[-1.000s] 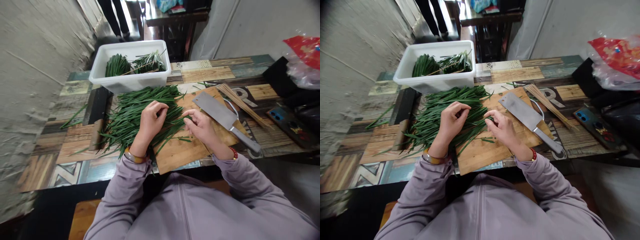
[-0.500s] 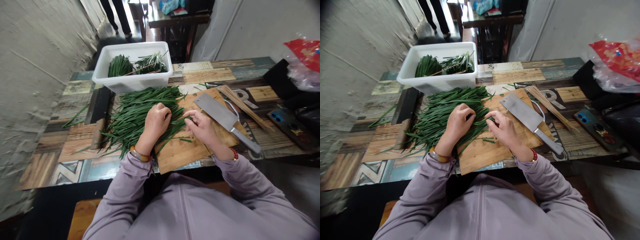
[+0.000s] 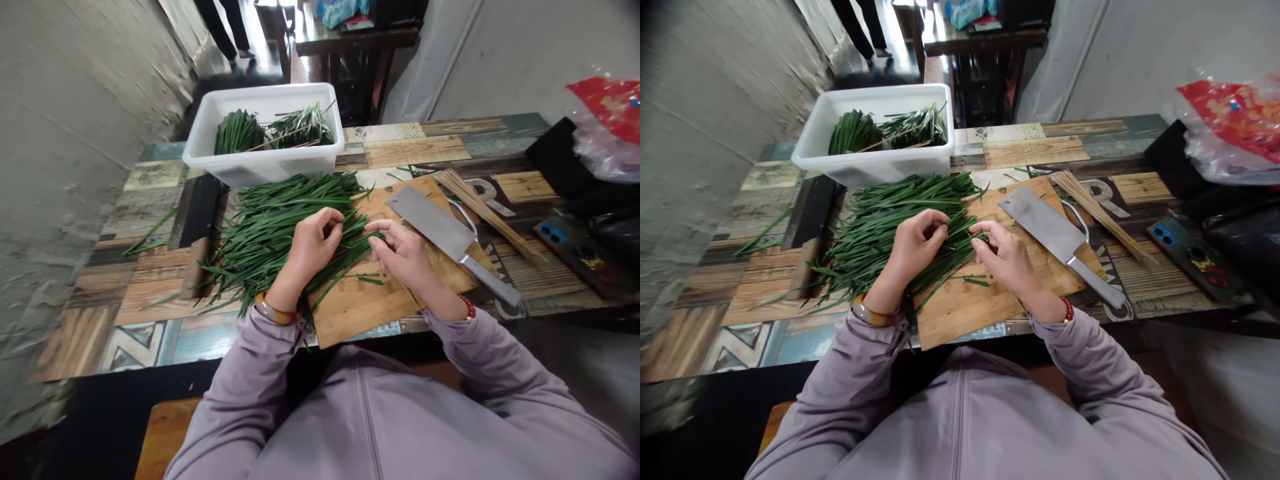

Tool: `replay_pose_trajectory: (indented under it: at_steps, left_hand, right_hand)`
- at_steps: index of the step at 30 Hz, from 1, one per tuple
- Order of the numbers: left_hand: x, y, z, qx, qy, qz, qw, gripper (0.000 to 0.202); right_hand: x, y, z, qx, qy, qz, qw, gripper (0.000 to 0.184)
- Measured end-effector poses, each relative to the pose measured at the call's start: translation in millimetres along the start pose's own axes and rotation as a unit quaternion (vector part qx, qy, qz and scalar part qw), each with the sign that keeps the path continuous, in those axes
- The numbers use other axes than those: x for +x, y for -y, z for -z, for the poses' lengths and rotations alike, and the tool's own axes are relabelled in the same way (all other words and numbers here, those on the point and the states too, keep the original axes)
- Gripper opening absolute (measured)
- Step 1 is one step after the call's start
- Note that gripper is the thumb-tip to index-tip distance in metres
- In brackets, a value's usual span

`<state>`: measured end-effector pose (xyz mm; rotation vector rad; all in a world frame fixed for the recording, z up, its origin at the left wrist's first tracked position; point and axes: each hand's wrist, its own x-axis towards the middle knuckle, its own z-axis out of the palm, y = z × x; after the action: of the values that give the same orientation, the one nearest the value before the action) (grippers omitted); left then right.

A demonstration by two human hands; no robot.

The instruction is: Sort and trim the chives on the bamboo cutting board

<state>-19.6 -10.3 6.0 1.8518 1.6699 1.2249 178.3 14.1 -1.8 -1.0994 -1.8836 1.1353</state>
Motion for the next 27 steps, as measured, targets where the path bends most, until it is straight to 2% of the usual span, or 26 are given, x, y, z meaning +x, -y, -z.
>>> replay_pose_trajectory:
  at_steps: [10,17,27]
  left_hand:
    - [0.9,-5.6,-3.1,-0.006,0.030,0.004,1.000,0.012]
    - [-1.7,-8.7,-5.6,0.009,0.036,-0.031,0.999,0.015]
    - [-4.0,-10.2,-5.0,0.015,0.044,-0.041,0.998,0.023]
  right_hand:
    - [2.0,-1.5,-1.3,0.003,0.003,0.003,1.000,0.018]
    - [2.1,-0.2,-0.4,-0.009,0.006,0.000,1.000,0.019]
    - [1.9,1.6,0.0,-0.014,0.004,-0.015,1.000,0.019]
